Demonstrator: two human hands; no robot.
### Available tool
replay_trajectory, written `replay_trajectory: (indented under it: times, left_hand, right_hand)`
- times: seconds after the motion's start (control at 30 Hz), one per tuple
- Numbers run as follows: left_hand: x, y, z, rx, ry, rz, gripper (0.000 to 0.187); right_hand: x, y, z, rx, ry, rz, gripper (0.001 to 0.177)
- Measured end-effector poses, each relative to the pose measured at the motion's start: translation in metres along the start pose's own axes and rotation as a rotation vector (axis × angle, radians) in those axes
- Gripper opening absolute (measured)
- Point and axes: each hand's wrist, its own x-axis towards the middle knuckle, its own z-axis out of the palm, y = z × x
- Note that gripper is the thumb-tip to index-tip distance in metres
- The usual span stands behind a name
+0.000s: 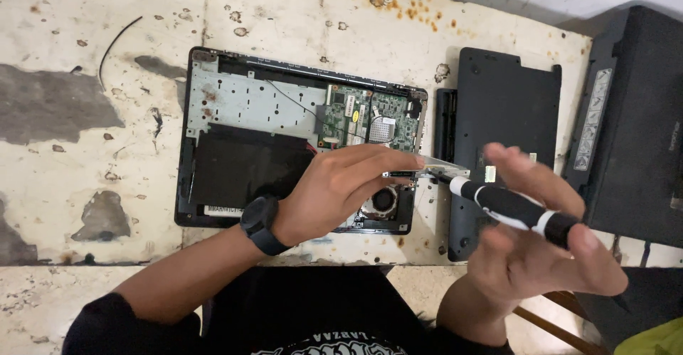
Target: The person uses a screwdriver to remove screws from a silver laptop optical drive. They detach the drive from the laptop chassis and place it on the table. The person then uses the screwdriver to point at various components inside the open laptop, including the motherboard and cooling fan.
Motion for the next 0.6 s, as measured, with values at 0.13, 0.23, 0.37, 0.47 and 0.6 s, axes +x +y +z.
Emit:
replay_trajectory:
  times: [0.13,0.23,0.37,0.47,0.6]
  left_hand:
    - [0.001,0.001,-0.001,0.037,0.005,0.02,0.029]
    - [0.001,-0.001,0.0,0.016,-0.005,0.009,0.03]
    - [0.0,-0.002,0.0,0.035,0.006,0.003,0.031]
    - [-0.001,-0.001,0.002,0.024,0.006,0.003,0.036]
    - [-0.001,-0.002,0.001,0.07,0.008,0.038,0.035]
  right_hand:
    - [-0.001,-0.002,-0.001,-0.023,0.029,0.028,0.062]
    - [-0.01,0.012,-0.017,0.007,-0.03,0.022,0.065]
    - [-0.007,0.003,-0.005,0.04,0.08,0.038,0.049]
    - [-0.002,0.001,0.001,0.068,0.034,0.103,0.049]
    - [0.001,0.003,-0.008,0.061,-0.107,0.039,0.061]
